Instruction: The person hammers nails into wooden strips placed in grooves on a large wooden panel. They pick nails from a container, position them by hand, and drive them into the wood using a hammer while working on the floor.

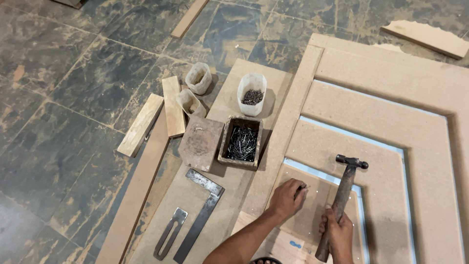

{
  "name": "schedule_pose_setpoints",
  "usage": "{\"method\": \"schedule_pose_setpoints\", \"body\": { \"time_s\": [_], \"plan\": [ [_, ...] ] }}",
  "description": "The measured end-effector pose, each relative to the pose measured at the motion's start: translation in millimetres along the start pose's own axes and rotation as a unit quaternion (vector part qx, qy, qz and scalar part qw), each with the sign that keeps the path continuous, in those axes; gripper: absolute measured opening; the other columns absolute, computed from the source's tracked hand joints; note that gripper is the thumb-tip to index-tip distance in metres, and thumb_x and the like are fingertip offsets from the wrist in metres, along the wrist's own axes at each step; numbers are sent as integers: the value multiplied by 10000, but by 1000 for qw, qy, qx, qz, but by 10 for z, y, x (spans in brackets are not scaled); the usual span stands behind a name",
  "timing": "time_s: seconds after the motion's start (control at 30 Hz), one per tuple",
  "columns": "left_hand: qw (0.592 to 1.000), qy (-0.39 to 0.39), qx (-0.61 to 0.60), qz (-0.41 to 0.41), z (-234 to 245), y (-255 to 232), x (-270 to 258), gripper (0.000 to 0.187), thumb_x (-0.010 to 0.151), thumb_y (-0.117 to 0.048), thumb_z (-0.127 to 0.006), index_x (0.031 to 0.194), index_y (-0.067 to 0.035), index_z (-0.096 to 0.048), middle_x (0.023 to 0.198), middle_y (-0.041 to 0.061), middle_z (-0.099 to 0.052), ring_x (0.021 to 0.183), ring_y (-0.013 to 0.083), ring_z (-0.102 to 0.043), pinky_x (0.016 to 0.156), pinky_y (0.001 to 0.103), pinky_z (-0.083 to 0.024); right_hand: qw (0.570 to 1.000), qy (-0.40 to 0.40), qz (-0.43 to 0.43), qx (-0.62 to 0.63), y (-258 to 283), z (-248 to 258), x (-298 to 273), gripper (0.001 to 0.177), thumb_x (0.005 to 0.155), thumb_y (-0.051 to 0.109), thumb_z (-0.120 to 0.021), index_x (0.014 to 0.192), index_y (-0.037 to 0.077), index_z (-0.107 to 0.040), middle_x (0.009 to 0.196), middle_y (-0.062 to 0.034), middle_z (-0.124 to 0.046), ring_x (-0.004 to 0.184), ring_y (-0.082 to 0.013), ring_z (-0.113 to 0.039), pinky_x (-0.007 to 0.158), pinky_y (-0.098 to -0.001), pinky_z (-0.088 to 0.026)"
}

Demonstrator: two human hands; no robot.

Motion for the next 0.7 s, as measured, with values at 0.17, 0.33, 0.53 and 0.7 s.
{"method": "schedule_pose_setpoints", "body": {
  "time_s": [0.17,0.33,0.53,0.7],
  "plan": [
    [1000,-20,-8,-20,-1,-15,-33,146,993,-164,-647,1084,-48,-651,1053,147,-685,986,375,-656,851,463,-535,1000,0,-7,-6,8,13,-58,224,990,217,-638,946,-1,-606,660,-62,-544,473,-160,-509,421,-332,-417],
    [1000,-17,-4,-14,51,-62,-23,131,981,-150,-660,1063,-48,-654,1034,150,-688,962,379,-656,830,467,-532,1000,-10,-2,3,-66,34,-11,242,989,209,-639,930,-22,-601,651,-81,-547,469,-170,-509,416,-338,-404],
    [1000,-21,-17,-13,37,-67,-13,132,988,-153,-655,1059,-42,-652,1020,154,-697,956,381,-662,830,469,-530,1000,-20,-17,8,-271,99,177,249,968,218,-661,916,-18,-599,644,-87,-557,455,-188,-517,393,-363,-409],
    [1000,-13,-17,-13,41,-53,-17,124,1002,-146,-635,1068,-43,-658,1020,160,-695,953,391,-659,823,475,-528,1000,-14,-15,10,-344,102,256,210,947,205,-666,976,-2,-645,630,-92,-549,443,-196,-511,394,-365,-408]
  ]
}}
Point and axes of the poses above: each hand's wrist, its own x-axis towards the middle knuckle, its own z-axis out of the back of the hand, y = z × x, the point moved 3 cm from there along x, towards the middle knuckle
